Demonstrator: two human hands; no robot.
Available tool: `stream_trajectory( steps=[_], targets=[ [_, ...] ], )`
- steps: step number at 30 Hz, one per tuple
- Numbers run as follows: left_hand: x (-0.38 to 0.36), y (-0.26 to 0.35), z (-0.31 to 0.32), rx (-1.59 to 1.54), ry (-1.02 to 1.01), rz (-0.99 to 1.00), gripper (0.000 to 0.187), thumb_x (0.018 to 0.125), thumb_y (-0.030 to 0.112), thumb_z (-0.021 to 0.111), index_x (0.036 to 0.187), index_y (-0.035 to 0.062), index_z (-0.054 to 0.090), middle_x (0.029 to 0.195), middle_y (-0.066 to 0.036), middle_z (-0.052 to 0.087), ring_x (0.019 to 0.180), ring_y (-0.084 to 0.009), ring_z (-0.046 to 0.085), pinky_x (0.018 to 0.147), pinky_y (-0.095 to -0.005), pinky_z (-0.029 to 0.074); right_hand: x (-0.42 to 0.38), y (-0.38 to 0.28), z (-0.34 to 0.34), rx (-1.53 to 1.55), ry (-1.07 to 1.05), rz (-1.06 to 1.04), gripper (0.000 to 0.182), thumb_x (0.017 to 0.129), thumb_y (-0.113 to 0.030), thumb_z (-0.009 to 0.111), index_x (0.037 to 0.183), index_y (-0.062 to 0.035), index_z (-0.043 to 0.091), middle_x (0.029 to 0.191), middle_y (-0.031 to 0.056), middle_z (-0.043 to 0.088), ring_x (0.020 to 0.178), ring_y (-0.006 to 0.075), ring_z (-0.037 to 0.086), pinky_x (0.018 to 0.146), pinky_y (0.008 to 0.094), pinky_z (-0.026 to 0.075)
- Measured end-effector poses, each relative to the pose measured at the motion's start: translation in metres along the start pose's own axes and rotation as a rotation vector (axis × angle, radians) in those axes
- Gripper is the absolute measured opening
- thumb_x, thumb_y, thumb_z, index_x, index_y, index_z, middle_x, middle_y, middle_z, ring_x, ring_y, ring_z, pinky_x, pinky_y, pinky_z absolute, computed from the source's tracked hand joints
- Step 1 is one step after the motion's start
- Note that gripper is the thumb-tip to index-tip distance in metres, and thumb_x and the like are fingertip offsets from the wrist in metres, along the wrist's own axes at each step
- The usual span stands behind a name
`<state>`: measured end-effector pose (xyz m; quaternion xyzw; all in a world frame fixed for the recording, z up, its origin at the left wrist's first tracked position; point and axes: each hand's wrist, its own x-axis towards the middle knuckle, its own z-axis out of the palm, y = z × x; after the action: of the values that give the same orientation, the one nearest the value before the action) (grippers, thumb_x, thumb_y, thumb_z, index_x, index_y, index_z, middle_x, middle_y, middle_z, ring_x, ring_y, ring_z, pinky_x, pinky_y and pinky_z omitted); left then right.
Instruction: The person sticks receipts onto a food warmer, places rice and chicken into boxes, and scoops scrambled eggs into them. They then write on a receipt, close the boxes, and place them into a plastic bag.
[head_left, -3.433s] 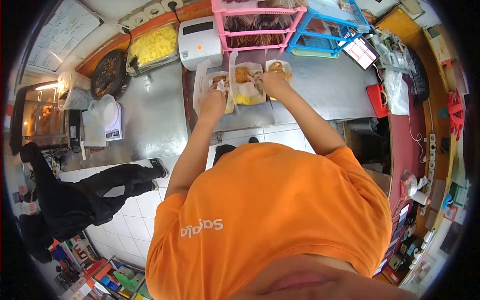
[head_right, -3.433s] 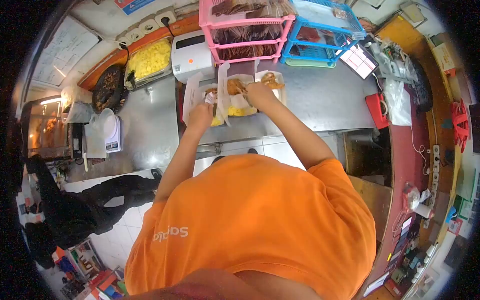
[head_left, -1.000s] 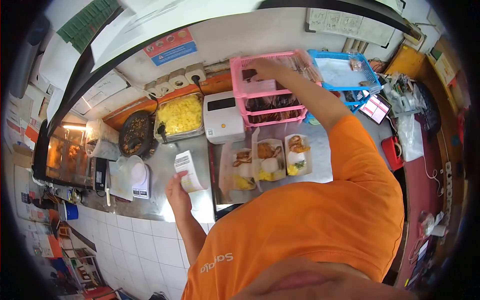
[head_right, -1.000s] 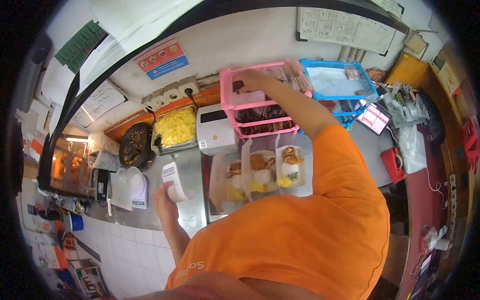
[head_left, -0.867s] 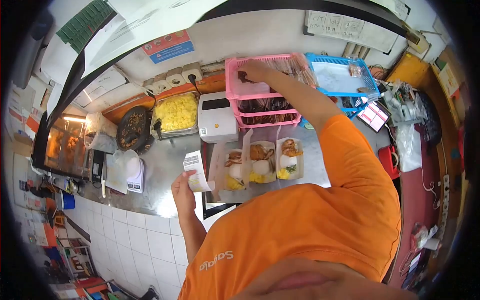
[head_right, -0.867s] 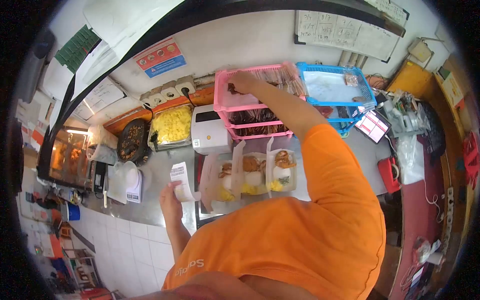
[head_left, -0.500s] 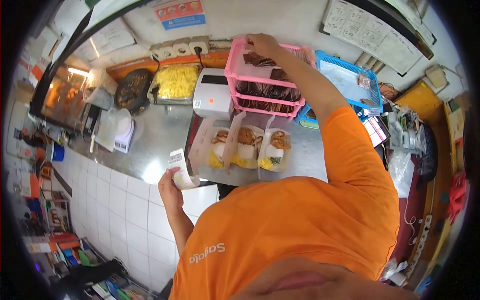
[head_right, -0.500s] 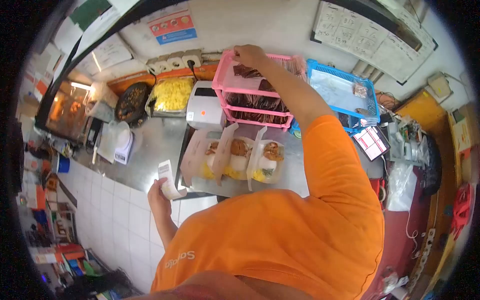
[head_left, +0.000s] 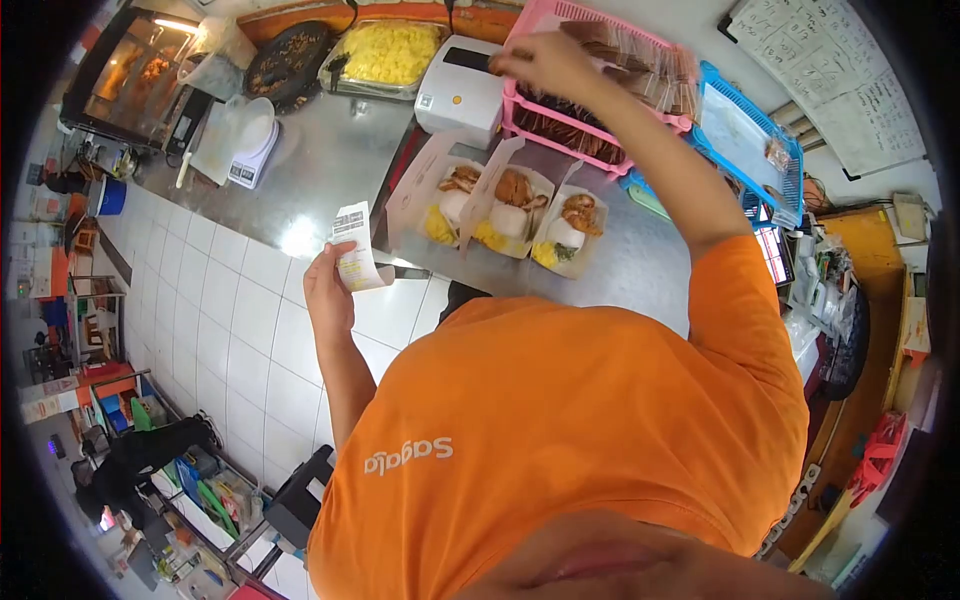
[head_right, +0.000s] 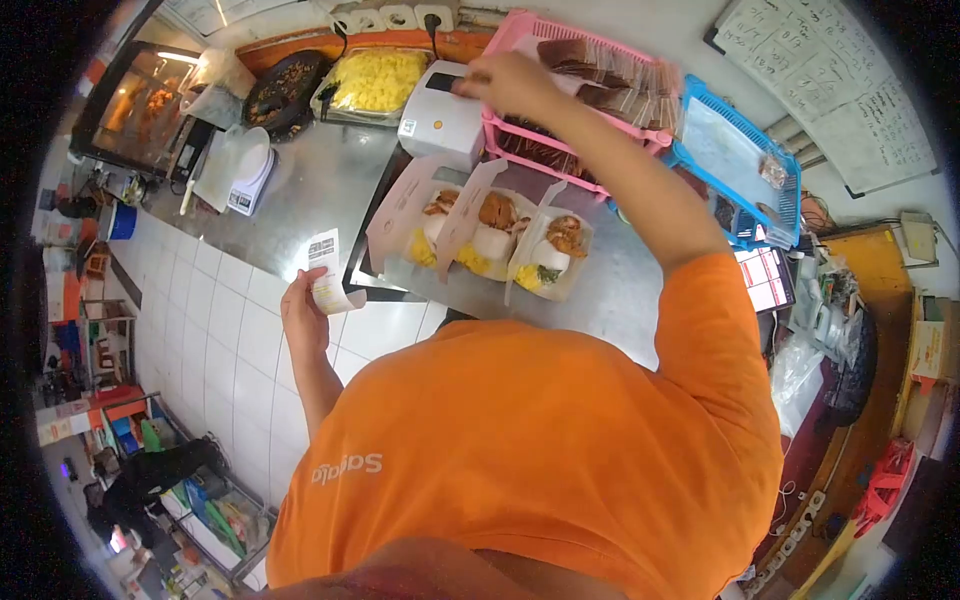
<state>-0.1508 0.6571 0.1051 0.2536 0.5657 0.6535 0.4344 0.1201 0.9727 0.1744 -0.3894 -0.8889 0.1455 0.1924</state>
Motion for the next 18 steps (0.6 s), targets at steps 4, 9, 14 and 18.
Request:
stream_trajectory(
  steps=[4,9,14,18],
  targets=[
    [0.012,0.000,-0.001,-0.038,-0.038,-0.056,0.040,0.096,0.026,0.041,0.092,-0.0062,0.063,0.094,-0.013,0.061,0.086,-0.0172,0.056,0.081,-0.0293,0.042,-0.022,-0.053,0.068,0.363,-0.404,0.077,0.027,0.079,-0.038,0.062,0.084,-0.0118,0.067,0.074,0.0089,0.066,0.070,0.0245,0.063,0.065,0.0367,0.049],
    [0.050,0.017,-0.004,0.011,-0.154,-0.070,0.048,0.098,0.032,0.034,0.095,-0.0071,0.062,0.092,-0.014,0.061,0.085,-0.0185,0.057,0.079,-0.0305,0.044,-0.037,-0.077,0.133,0.024,-0.662,-0.107,0.024,0.074,-0.028,0.064,0.091,-0.0122,0.069,0.083,0.0090,0.067,0.077,0.0265,0.063,0.068,0.0373,0.049],
    [0.086,0.023,-0.027,0.065,-0.195,-0.086,0.049,0.098,0.033,0.033,0.095,-0.0067,0.062,0.092,-0.014,0.061,0.086,-0.0190,0.057,0.080,-0.0307,0.044,-0.050,-0.049,0.131,0.351,-0.276,0.021,0.025,0.078,-0.024,0.063,0.097,-0.0080,0.067,0.090,0.0117,0.066,0.080,0.0280,0.063,0.070,0.0359,0.049],
    [0.111,0.027,-0.042,0.070,-0.209,-0.119,0.049,0.098,0.033,0.033,0.095,-0.0066,0.062,0.091,-0.013,0.060,0.086,-0.0185,0.057,0.081,-0.0309,0.044,-0.082,-0.018,0.102,0.453,-0.065,0.178,0.027,0.082,-0.024,0.062,0.102,-0.0060,0.064,0.090,0.0136,0.066,0.080,0.0271,0.064,0.071,0.0353,0.049]
  ],
)
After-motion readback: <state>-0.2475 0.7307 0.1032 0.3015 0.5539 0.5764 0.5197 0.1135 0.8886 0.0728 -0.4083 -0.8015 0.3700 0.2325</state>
